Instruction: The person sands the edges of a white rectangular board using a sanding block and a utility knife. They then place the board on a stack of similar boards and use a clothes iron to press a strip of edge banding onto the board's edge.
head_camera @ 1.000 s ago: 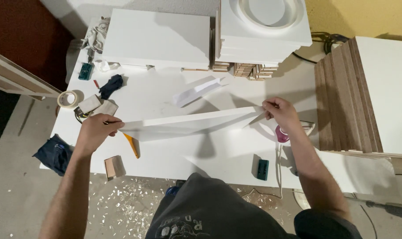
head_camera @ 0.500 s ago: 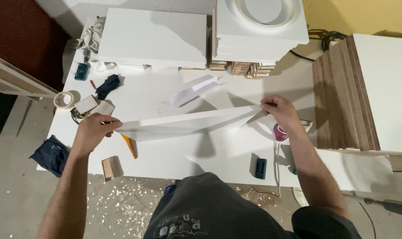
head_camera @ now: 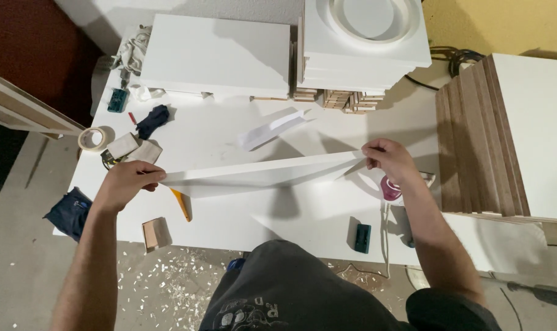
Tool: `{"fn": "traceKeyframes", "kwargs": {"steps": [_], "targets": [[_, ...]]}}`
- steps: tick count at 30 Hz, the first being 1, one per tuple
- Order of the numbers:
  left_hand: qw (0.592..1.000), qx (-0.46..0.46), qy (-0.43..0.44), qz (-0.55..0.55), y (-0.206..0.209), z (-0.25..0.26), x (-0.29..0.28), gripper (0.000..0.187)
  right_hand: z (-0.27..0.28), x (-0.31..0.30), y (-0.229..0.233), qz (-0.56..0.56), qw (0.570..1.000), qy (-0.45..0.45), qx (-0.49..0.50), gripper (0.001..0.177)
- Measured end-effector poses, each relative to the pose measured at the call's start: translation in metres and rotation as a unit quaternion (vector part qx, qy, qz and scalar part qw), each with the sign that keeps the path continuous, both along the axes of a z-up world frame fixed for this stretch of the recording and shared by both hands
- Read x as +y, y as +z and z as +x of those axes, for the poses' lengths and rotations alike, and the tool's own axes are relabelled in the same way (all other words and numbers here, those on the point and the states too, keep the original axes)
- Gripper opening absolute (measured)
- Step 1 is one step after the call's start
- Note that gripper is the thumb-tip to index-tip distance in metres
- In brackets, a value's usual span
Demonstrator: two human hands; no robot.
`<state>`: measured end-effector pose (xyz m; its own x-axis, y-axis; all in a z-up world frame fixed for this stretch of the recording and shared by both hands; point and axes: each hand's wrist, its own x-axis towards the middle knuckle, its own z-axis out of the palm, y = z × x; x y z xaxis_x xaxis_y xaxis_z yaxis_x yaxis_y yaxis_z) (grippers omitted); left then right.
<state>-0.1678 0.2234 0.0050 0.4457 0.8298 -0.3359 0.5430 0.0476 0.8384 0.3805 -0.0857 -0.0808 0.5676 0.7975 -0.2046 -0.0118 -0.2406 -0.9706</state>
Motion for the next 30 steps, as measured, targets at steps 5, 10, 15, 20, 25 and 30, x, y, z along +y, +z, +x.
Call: {"fn": "traceKeyframes", "kwargs": {"steps": [5,10,15,20,25,30], "targets": [[1.0,-0.016,-0.008,0.002,-0.017,-0.003,0.01,0.036,0.009,0.001,-0.012,0.026,0.996,-0.018,0.082,0.018],[1.0,-0.028,-0.002,-0.013,-0.017,-0.003,0.01,0.036,0.007,0.0,-0.01,0.025,0.994,-0.012,0.109,0.017],[0.999,-0.038,-0.001,-0.01,-0.033,-0.006,0.021,0.036,0.008,0.0,-0.01,0.035,0.993,-0.006,0.11,0.015],[0.999,-0.048,-0.004,-0.014,-0.047,-0.008,0.031,0.036,0.014,-0.001,-0.018,0.036,0.992,-0.017,0.119,0.015],[0.999,-0.026,-0.015,-0.039,-0.02,-0.001,0.022,0.038,0.002,-0.001,-0.006,0.037,0.992,-0.019,0.115,0.016],[0.993,0.064,-0.096,-0.04,0.015,0.016,0.036,0.043,0.013,-0.003,-0.026,0.039,0.992,-0.017,0.119,0.014]]}}
